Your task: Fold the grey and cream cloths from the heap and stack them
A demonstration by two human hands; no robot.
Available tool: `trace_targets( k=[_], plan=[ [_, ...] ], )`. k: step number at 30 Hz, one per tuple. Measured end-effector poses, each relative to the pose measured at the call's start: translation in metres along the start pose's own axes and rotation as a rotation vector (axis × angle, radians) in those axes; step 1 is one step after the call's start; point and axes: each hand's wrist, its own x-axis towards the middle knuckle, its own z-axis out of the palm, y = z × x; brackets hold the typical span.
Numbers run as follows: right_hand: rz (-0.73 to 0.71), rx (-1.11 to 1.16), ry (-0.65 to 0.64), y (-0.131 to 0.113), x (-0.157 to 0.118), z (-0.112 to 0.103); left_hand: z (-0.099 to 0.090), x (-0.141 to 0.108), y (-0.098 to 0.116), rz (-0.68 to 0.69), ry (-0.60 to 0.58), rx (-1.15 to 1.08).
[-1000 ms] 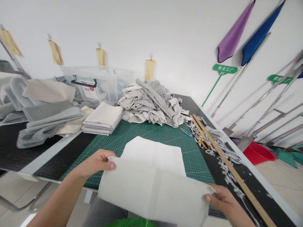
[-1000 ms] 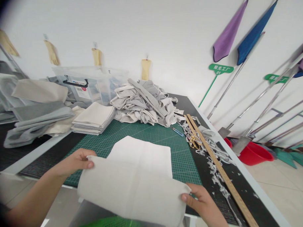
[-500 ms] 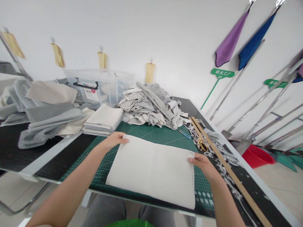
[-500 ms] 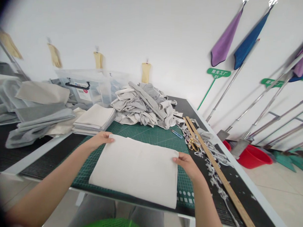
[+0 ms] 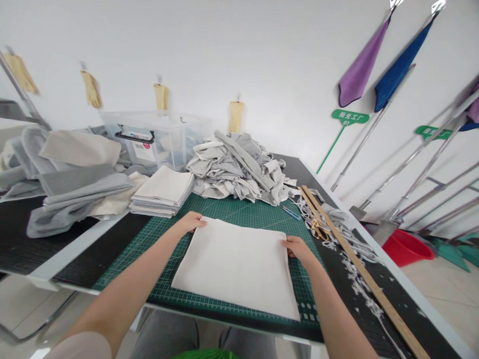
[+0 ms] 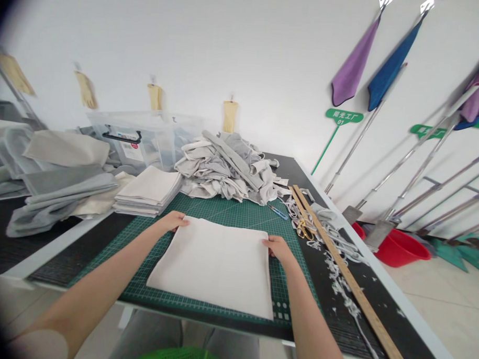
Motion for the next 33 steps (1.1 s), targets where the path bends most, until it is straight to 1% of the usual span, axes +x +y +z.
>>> trace_targets(
  k=[4, 8, 11, 16, 20, 23, 27, 30, 33],
  plan=[
    [0.019, -0.146, 0.043, 0.006, 0.010, 0.002, -0.003, 0.005, -0.003, 0.004, 0.041, 0.180],
    [0.020, -0.309, 0.104, 0.009, 0.014, 0.002, -0.003, 0.009, 0.004, 0.102, 0.058, 0.283],
    [0.026, -0.404, 0.155, 0.010, 0.014, 0.004, 0.005, 0.015, 0.012, 0.168, 0.014, 0.309],
    [0.052, -0.519, 0.219, 0.008, 0.010, 0.009, 0.022, 0.025, 0.024, 0.191, -0.081, 0.324],
    [0.065, -0.567, 0.246, 0.006, 0.007, 0.011, 0.025, 0.024, 0.032, 0.220, -0.191, 0.257],
    [0.075, -0.587, 0.257, 0.005, 0.005, 0.011, 0.020, 0.019, 0.037, 0.234, -0.256, 0.194],
    [0.087, -0.605, 0.262, 0.005, 0.004, 0.012, 0.006, 0.018, 0.038, 0.237, -0.289, 0.183],
    [0.098, -0.616, 0.265, 0.004, 0.003, 0.013, -0.006, 0.020, 0.033, 0.224, -0.269, 0.218],
    [0.111, -0.625, 0.267, 0.003, 0.003, 0.014, -0.013, 0.023, 0.025, 0.210, -0.203, 0.232]
  ],
)
